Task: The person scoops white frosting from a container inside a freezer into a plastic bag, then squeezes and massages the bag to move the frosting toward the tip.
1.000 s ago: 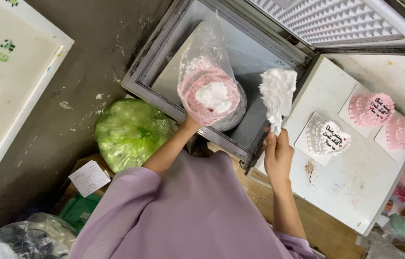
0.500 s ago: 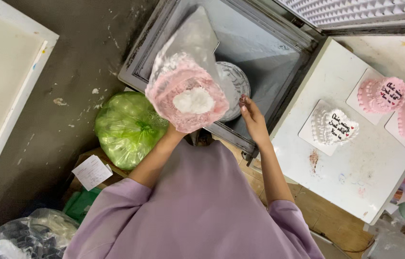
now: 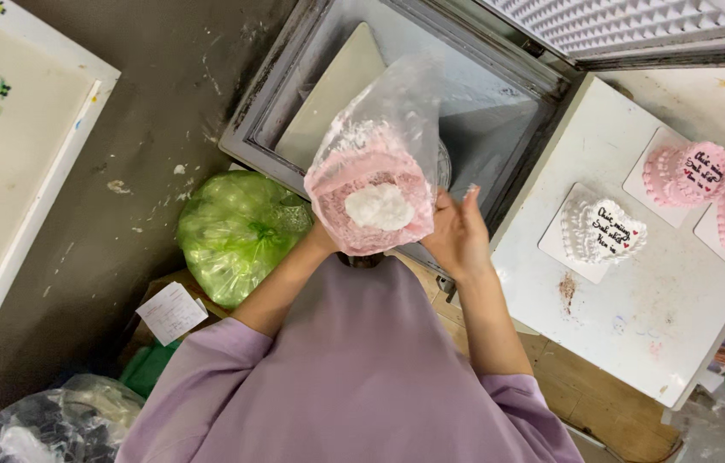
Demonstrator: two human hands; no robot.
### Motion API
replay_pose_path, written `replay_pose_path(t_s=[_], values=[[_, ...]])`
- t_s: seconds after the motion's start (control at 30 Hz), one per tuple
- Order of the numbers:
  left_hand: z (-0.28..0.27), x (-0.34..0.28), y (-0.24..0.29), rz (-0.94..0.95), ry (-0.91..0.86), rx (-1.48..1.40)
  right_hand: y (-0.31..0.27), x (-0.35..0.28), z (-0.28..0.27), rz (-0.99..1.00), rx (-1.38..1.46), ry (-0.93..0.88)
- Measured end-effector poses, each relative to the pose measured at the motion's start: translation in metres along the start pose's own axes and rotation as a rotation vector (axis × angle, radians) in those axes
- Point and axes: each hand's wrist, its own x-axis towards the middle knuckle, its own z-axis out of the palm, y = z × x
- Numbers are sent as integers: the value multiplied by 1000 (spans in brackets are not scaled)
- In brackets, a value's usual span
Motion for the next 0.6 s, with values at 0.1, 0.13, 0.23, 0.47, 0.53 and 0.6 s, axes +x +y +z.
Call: replay_pose_path(t_s=[0.1,0.13,0.23,0.47,0.53,0.6], values=[[-5,0,13,-5,-61,73,-12,-1,16,15,87,-30],[-6,0,17,-8,-81,93,-13,0,20,27,109,-34],[-6,-2,24,-25,-163,153,-9,8,29,191,40,112],[-17,5,29,-3,-134,217,-63,-36,20,-523,35,-38],[-24,7,28,33,-26,209,-75,-54,10,-819,17,-1],[-26,10,23,74,67,203,-71,-60,-7,-1079,-198,193]])
